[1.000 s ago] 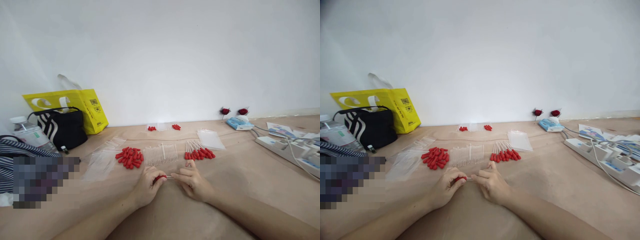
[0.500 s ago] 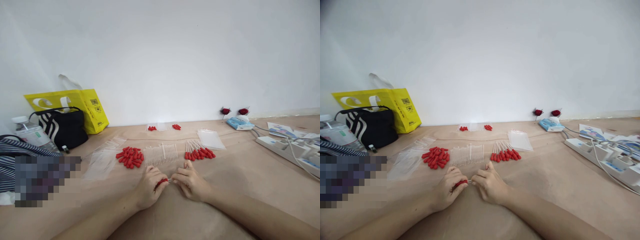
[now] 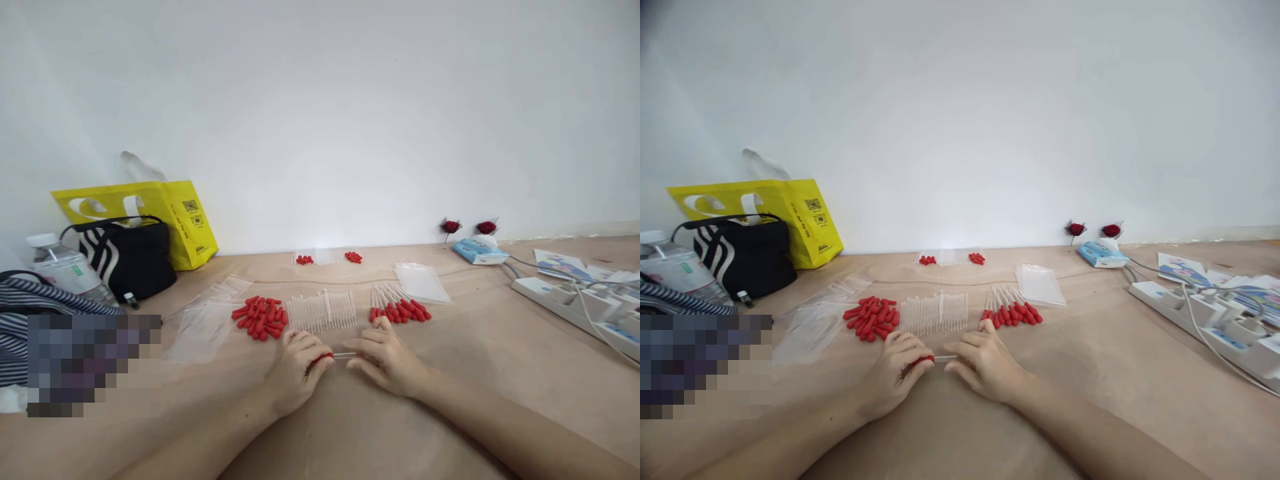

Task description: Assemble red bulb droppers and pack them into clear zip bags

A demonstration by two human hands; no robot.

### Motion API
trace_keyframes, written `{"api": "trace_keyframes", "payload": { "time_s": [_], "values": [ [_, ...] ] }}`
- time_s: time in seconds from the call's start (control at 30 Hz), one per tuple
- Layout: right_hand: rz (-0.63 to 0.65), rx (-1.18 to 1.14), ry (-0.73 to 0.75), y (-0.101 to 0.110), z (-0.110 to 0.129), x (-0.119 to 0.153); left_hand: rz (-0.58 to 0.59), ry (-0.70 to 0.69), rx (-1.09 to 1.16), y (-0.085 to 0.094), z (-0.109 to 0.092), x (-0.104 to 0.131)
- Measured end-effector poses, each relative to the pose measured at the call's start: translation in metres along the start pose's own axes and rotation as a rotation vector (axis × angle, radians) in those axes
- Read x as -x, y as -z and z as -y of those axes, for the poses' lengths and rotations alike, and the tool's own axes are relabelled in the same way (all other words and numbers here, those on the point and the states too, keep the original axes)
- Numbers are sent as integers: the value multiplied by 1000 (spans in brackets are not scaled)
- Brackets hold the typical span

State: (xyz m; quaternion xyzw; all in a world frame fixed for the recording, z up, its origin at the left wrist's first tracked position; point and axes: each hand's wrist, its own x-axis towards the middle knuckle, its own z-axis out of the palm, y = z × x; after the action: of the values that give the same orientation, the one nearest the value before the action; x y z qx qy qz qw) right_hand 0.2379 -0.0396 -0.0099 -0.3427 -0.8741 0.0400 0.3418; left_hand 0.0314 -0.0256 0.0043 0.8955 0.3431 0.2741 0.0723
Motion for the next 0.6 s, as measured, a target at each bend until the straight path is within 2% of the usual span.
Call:
{"api": "trace_keyframes", "payload": {
  "time_s": [0.1, 0.2, 0.27, 0.33, 0.43, 0.5, 0.57, 0.6],
  "values": [
    [-93, -179, -205, 3, -4, 3, -20, 94, 0, 1, 3, 0],
    [-229, -578, -472, -1, -4, 0, -2, 156, 39, 1, 3, -1],
    [-258, -814, -555, -7, 0, -6, 24, 150, 62, 0, 1, -2],
    [-258, -914, -574, -13, 6, -12, 46, 131, 70, 0, -1, -3],
    [-263, -860, -520, -19, 12, -24, 68, 102, 73, 0, -2, -4],
    [-243, -761, -482, -14, 9, -35, 53, 96, 83, 0, -1, -3],
    [-177, -594, -517, -2, -5, -49, 25, 103, 96, 0, 1, -2],
    [-106, -434, -588, 7, -15, -55, 16, 112, 100, 0, 2, -2]
  ]
}}
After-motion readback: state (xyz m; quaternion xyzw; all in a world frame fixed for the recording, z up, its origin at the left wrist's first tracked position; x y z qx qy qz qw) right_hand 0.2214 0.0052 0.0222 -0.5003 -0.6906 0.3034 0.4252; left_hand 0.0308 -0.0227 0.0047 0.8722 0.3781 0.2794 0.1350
